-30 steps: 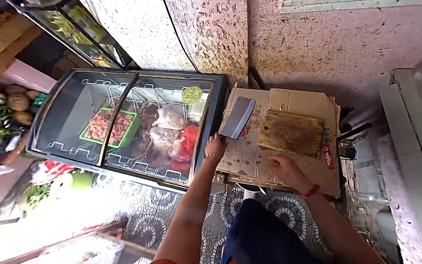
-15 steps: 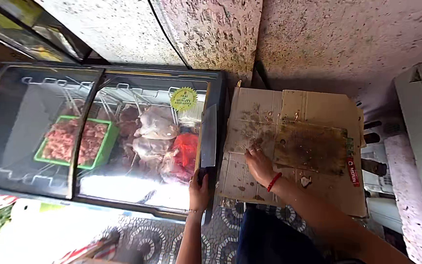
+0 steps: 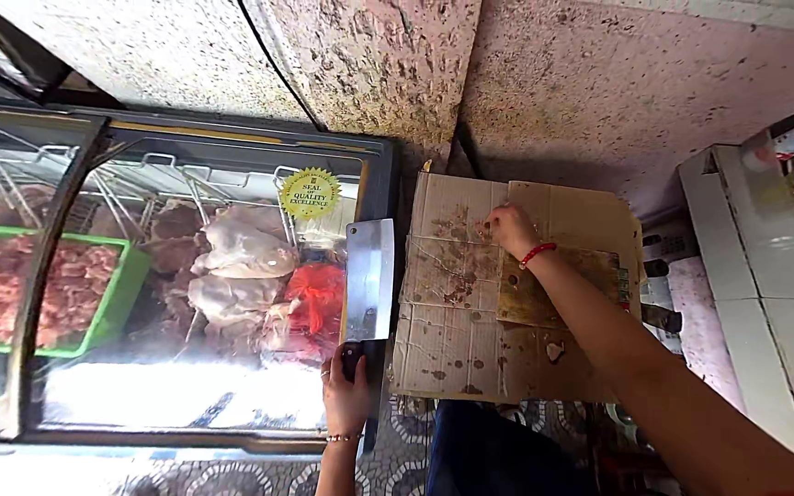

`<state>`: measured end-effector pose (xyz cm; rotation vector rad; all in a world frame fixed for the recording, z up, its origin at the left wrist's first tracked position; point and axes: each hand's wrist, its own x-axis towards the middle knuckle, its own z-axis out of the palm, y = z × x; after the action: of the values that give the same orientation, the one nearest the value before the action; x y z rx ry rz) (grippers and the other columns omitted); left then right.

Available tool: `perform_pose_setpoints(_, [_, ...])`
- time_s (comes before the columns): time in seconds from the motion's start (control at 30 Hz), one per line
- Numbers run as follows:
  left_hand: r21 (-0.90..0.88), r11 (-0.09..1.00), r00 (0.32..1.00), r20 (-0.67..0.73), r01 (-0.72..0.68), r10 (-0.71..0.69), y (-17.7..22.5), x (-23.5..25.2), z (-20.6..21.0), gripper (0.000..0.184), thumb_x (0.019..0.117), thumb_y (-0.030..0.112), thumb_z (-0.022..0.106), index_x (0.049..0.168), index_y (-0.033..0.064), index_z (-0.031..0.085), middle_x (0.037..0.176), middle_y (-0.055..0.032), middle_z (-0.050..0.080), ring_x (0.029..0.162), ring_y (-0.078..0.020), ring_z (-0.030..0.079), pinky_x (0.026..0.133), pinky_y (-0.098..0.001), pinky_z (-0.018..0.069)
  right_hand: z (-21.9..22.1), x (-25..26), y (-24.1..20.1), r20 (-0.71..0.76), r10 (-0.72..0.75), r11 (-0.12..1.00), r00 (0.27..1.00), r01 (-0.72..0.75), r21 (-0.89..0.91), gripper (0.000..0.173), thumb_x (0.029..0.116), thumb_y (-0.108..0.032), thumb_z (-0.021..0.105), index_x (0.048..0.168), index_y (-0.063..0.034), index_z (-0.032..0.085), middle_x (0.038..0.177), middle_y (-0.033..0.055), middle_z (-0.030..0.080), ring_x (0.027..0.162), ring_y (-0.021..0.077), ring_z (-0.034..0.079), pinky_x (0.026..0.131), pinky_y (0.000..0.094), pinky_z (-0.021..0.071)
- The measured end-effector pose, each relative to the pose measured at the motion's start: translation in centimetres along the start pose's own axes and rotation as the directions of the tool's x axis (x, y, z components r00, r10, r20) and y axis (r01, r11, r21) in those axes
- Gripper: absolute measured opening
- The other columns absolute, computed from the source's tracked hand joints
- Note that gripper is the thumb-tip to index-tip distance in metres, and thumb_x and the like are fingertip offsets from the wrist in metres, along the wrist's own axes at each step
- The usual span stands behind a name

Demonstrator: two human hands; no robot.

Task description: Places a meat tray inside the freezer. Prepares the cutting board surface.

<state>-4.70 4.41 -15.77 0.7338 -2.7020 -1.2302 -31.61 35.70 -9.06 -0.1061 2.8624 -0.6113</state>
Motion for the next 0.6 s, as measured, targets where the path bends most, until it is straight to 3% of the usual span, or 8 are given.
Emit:
perform_pose_setpoints(0.07, [0.01,1.0,1.0,-0.002,0.004,-0.004,0.2,0.2,0.0,0.05,0.0969,0.02,0.063,0.138,-0.0084,0.056,0.129,-0.0367,0.057,0.12,-0.0502,0.058,0.101,-0.0604,0.0455,-2.6,-0.7,2.0,-0.096,0.126,0.986,0.987,-0.114,0.121,0.021,0.0989,-0.001,0.058,0.113,0.0075,0.071,0.12,0.0294,0.067,0.118,0.0441,0.063,0.103,0.0595,0.0485])
perform_pose_setpoints(0.13, [0.028,1.0,1.0,-0.002,0.004,-0.004,0.3,0.1,0.0,0.051,0.0971,0.02,0.062,0.139,-0.0084,0.055,0.128,-0.0374,0.057,0.119,-0.0513,0.058,0.1,-0.062,0.0454,-4.3,-1.0,4.3,-0.02,0.184,0.971,0.983,-0.179,0.161,0.023,0.0979,-0.002,0.064,0.119,0.0057,0.071,0.125,0.0284,0.066,0.122,0.043,0.061,0.106,0.0585,0.0457])
perform_pose_setpoints(0.23, [0.049,0.999,1.0,0.007,-0.016,0.016,0.4,0.0,-0.1,0.051,0.0982,0.019,0.06,0.14,-0.0097,0.054,0.128,-0.0389,0.056,0.119,-0.0526,0.057,0.1,-0.0618,0.0455,-3.6,-1.7,6.2,0.067,0.1,0.995,0.993,-0.102,0.021,0.033,0.096,0.003,0.064,0.129,0.0015,0.069,0.138,0.0271,0.058,0.13,0.0451,0.053,0.111,0.0575,0.0416])
perform_pose_setpoints(0.4, [0.065,0.997,0.999,0.017,-0.037,0.036,0.4,0.0,-0.2,0.051,0.0992,0.019,0.06,0.14,-0.0116,0.052,0.128,-0.0404,0.056,0.119,-0.0542,0.057,0.101,-0.0625,0.0449,-2.4,-3.0,5.9,0.03,0.088,0.989,0.996,-0.083,-0.125,0.023,0.103,-0.002,0.053,0.114,0.0089,0.071,0.131,0.0309,0.061,0.128,0.0471,0.056,0.108,0.0584,0.0443])
perform_pose_setpoints(0.47, [0.079,0.996,0.999,0.023,-0.03,0.028,0.4,0.0,-0.2,0.052,0.1004,0.02,0.06,0.141,-0.0112,0.052,0.129,-0.0397,0.056,0.121,-0.053,0.057,0.103,-0.0611,0.0441,-2.6,-3.2,6.3,-0.012,0.111,0.993,0.994,-0.111,-0.042,0.024,0.1022,-0.002,0.053,0.115,0.009,0.07,0.129,0.0312,0.062,0.126,0.047,0.058,0.107,0.0592,0.0451])
perform_pose_setpoints(0.53, [0.094,0.995,0.999,0.025,-0.024,0.022,0.4,0.0,-0.2,0.052,0.1011,0.021,0.059,0.142,-0.0103,0.051,0.13,-0.0391,0.056,0.122,-0.0517,0.056,0.104,-0.0594,0.0437,-3.9,-4.3,7.1,-0.125,0.202,0.968,0.971,-0.179,0.179,0.025,0.1006,-0.002,0.056,0.118,0.0085,0.069,0.127,0.0303,0.064,0.123,0.044,0.061,0.106,0.0582,0.0466])
perform_pose_setpoints(0.6, [0.104,0.994,0.999,0.03,-0.029,0.026,0.6,0.4,-0.3,0.051,0.1015,0.021,0.058,0.142,-0.0097,0.052,0.13,-0.0392,0.056,0.123,-0.0515,0.056,0.105,-0.0594,0.0426,-6.3,-5.9,7.8,-0.201,0.323,0.88,0.925,-0.216,0.423,0.024,0.0984,-0.005,0.062,0.117,0.0057,0.07,0.12,0.0241,0.068,0.112,0.0328,0.066,0.1,0.0497,0.0514])
